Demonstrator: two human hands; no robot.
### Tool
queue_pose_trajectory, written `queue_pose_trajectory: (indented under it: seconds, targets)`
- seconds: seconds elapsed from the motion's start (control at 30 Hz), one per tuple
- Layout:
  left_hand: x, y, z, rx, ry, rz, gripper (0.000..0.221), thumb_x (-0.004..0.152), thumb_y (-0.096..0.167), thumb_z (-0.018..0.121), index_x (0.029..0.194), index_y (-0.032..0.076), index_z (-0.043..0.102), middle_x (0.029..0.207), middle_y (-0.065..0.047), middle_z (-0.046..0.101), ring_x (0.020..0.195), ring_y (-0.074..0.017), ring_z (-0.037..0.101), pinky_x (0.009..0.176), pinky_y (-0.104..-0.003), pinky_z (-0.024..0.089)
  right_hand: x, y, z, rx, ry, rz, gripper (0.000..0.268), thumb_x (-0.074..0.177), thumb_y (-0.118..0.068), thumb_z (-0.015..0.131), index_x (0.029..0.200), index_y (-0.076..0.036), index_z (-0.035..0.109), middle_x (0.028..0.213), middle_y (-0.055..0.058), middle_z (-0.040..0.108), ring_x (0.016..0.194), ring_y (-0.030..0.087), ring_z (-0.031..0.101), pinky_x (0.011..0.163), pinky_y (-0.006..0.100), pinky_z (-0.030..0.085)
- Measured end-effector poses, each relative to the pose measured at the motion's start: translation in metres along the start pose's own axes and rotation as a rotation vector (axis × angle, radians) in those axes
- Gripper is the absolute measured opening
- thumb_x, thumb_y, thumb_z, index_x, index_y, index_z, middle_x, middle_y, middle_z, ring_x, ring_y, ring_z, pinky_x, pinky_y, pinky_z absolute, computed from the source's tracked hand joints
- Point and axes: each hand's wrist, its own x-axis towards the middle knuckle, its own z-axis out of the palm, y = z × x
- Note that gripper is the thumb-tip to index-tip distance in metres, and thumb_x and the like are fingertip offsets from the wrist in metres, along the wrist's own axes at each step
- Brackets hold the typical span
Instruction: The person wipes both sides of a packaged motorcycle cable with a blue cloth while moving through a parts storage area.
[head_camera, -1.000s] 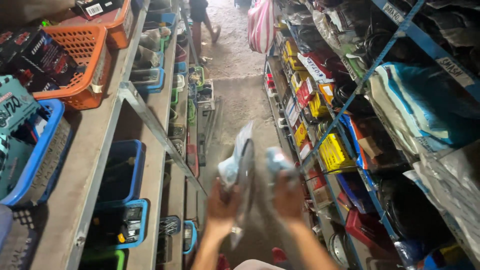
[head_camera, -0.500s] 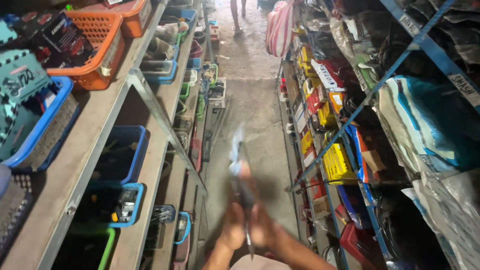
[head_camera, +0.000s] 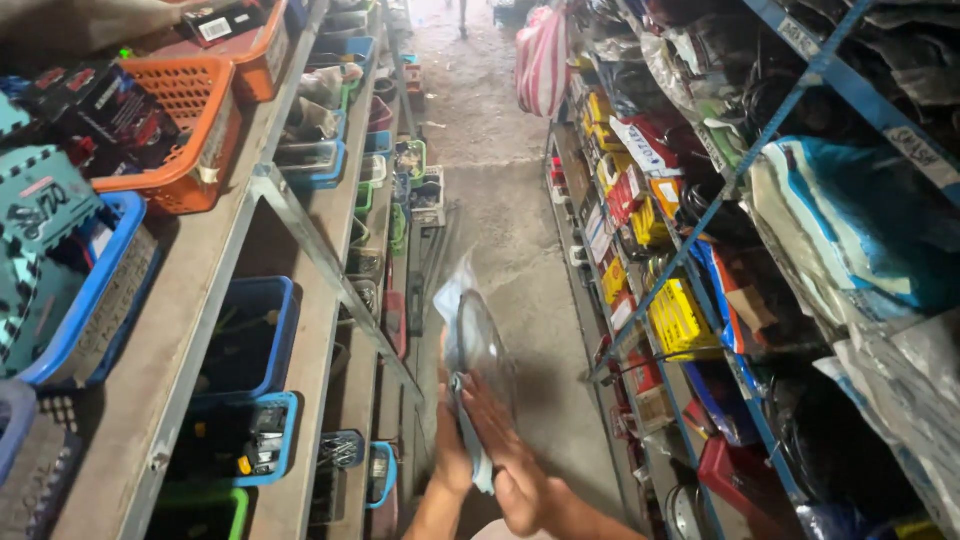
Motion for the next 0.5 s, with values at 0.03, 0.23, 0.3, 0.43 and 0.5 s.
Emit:
queue_pose_trajectory:
  seconds: [0.03, 0.23, 0.3, 0.43, 0.5]
  targets:
    - [-0.002, 0.009, 0.001, 0.235, -0.054, 0.039, 0.057, 0.107, 0.020, 0.038, 0.159, 0.002, 0.023, 0.157, -0.016, 0.044, 0.139, -0.0238, 0.049, 0.115, -0.035, 0.040, 0.004, 0.006, -0.002, -0.059, 0.010, -0.063, 0.060, 0.111, -0.027, 0.023, 0.158, 0.010, 0.023, 0.170, 0.026, 0.017, 0.162, 0.040, 0.011, 0.135, 0.055, 0.008]
    - [0.012, 0.078, 0.021, -0.078, -0.111, -0.195, 0.062, 0.107, 0.037, 0.021, 0.159, 0.004, 0.025, 0.166, -0.011, 0.031, 0.151, -0.0234, 0.032, 0.121, -0.037, 0.024, 0.030, 0.024, 0.006, -0.159, 0.088, -0.027, 0.070, 0.114, -0.051, 0.009, 0.159, -0.003, 0.032, 0.171, 0.017, 0.022, 0.163, 0.039, 0.012, 0.135, 0.059, 0.005]
    - [0.006, 0.025, -0.006, -0.042, -0.098, -0.147, 0.063, 0.106, 0.043, 0.026, 0.158, 0.007, 0.032, 0.162, -0.011, 0.040, 0.146, -0.0246, 0.041, 0.119, -0.040, 0.030, 0.017, 0.021, 0.017, -0.099, 0.057, -0.051, 0.064, 0.112, -0.039, 0.015, 0.160, 0.001, 0.028, 0.171, 0.019, 0.020, 0.163, 0.038, 0.013, 0.136, 0.057, 0.008]
    - [0.003, -0.035, -0.034, -0.656, 0.198, -0.419, 0.044, 0.112, 0.044, 0.036, 0.104, 0.010, 0.063, 0.092, 0.001, 0.058, 0.080, -0.0104, 0.046, 0.080, -0.028, 0.039, 0.001, 0.020, 0.018, -0.145, -0.032, -0.023, 0.058, 0.110, -0.027, 0.019, 0.161, 0.003, 0.024, 0.170, 0.021, 0.020, 0.162, 0.037, 0.017, 0.136, 0.054, 0.012]
    - [-0.019, -0.061, -0.037, -0.432, 0.261, -0.362, 0.046, 0.113, 0.043, 0.034, 0.094, 0.010, 0.061, 0.086, -0.001, 0.054, 0.077, -0.0126, 0.044, 0.080, -0.029, 0.039, 0.005, 0.028, 0.013, -0.239, -0.079, 0.040, 0.056, 0.112, -0.026, 0.018, 0.161, 0.000, 0.023, 0.170, 0.021, 0.023, 0.161, 0.035, 0.020, 0.135, 0.052, 0.014]
